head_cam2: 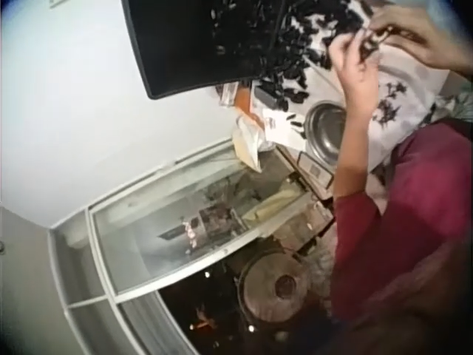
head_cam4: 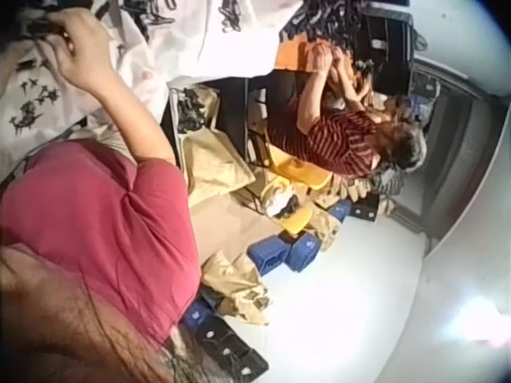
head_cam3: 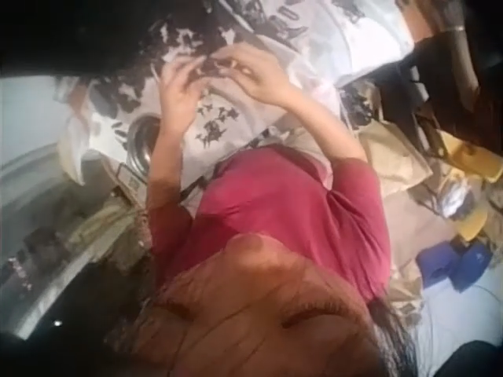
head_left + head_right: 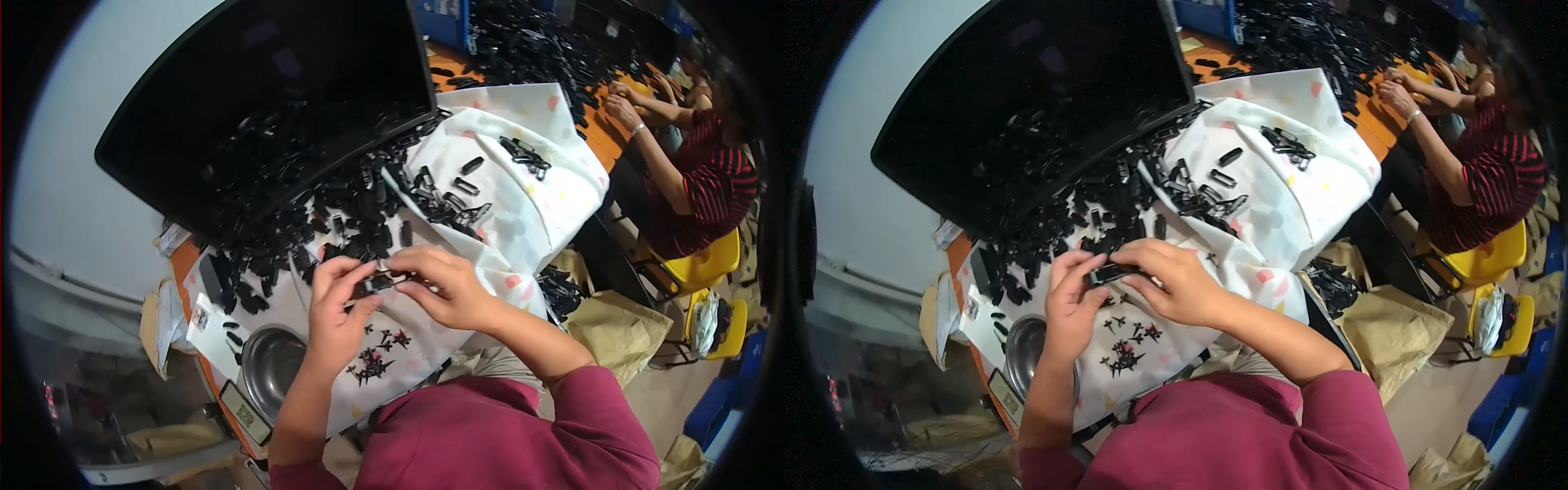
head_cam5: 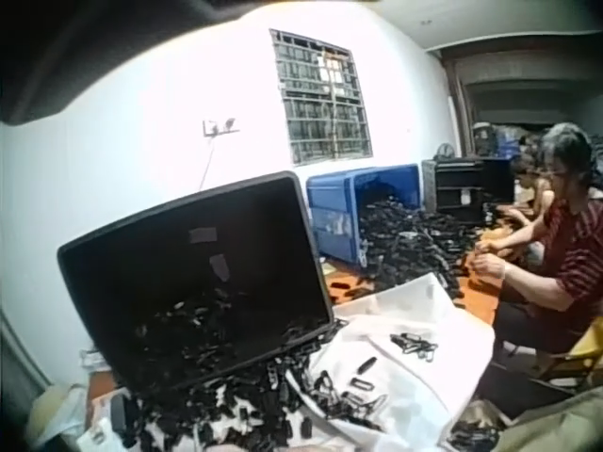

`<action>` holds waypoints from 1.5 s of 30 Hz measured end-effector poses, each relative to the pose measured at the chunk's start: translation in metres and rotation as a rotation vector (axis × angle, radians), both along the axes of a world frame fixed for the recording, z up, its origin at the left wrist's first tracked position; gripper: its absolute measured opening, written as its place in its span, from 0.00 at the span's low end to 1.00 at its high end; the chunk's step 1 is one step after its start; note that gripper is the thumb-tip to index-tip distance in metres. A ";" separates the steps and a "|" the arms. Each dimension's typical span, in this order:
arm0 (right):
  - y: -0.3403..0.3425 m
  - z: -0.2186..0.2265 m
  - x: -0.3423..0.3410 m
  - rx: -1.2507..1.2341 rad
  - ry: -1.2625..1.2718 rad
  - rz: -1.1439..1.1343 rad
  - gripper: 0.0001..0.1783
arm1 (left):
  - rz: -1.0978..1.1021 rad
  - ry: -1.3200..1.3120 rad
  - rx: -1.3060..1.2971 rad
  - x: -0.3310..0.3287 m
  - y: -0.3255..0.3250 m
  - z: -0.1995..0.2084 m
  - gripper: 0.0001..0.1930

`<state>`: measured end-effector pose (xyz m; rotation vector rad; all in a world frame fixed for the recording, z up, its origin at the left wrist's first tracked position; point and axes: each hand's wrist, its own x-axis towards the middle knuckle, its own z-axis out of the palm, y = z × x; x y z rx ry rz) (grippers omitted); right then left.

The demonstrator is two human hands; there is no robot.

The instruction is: The person is manually assembling small black plastic components by hand at a workstation.

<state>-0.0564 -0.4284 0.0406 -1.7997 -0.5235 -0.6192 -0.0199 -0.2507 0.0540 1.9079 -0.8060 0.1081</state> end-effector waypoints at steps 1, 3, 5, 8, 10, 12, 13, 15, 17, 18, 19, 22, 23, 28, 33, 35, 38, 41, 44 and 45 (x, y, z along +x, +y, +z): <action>-0.004 0.002 -0.002 -0.041 -0.032 -0.015 0.16 | -0.003 0.097 0.017 -0.003 -0.004 0.007 0.19; -0.004 0.005 -0.003 -0.050 -0.102 0.000 0.19 | -0.007 0.089 0.072 -0.004 -0.005 0.014 0.19; -0.006 0.006 -0.005 -0.155 -0.065 -0.055 0.22 | 0.012 0.060 0.062 -0.005 -0.003 0.020 0.19; -0.005 0.010 -0.006 -0.220 -0.121 -0.064 0.25 | 0.034 0.020 0.011 -0.009 0.004 0.018 0.17; -0.007 0.012 -0.007 -0.328 -0.208 -0.064 0.27 | 0.050 -0.024 -0.016 -0.011 0.006 0.016 0.16; -0.011 0.012 -0.010 -0.369 -0.182 -0.037 0.26 | 0.034 -0.232 0.123 -0.006 0.007 0.024 0.16; -0.011 0.013 -0.014 -0.415 -0.160 -0.012 0.26 | 0.014 -0.445 0.257 -0.007 0.007 0.028 0.16; -0.010 0.003 -0.017 -0.406 -0.142 -0.038 0.26 | -0.012 -0.456 0.283 -0.011 0.005 0.024 0.16; -0.005 0.000 -0.020 -0.394 -0.143 -0.053 0.27 | -0.019 0.136 0.032 -0.015 0.006 0.010 0.17; 0.002 -0.001 -0.023 -0.333 -0.126 -0.108 0.27 | -0.010 0.363 -0.167 -0.017 0.004 -0.006 0.16; 0.008 -0.002 -0.026 -0.272 -0.109 -0.164 0.27 | -0.003 0.363 -0.170 -0.023 0.000 -0.014 0.16; 0.014 -0.014 -0.028 -0.295 -0.132 -0.299 0.24 | 0.026 0.746 -0.779 -0.037 -0.022 -0.033 0.15; 0.014 -0.017 -0.028 -0.300 -0.130 -0.304 0.24 | 0.021 0.751 -0.781 -0.036 -0.022 -0.036 0.15; 0.022 -0.023 -0.042 0.188 0.525 -0.133 0.14 | -0.058 1.019 -0.876 -0.033 -0.013 -0.045 0.15; -0.008 -0.052 0.001 -0.010 0.638 0.016 0.09 | 0.148 0.973 -0.665 0.004 -0.006 -0.054 0.11; -0.050 -0.054 0.033 -0.075 0.496 -0.295 0.07 | 0.301 0.753 -0.427 0.042 -0.001 -0.066 0.09; -0.090 -0.076 0.063 -0.740 0.449 -0.511 0.09 | 0.357 0.182 0.103 0.074 -0.016 -0.080 0.07; -0.091 -0.076 0.065 -0.819 0.423 -0.449 0.09 | 0.095 -0.329 0.619 0.081 -0.038 -0.081 0.07; -0.085 -0.066 0.055 -0.637 0.407 -0.514 0.08 | 0.019 -0.418 1.078 0.093 -0.051 -0.084 0.06; -0.082 -0.066 0.053 -0.529 0.407 -0.504 0.08 | 0.018 -0.478 1.122 0.095 -0.049 -0.082 0.04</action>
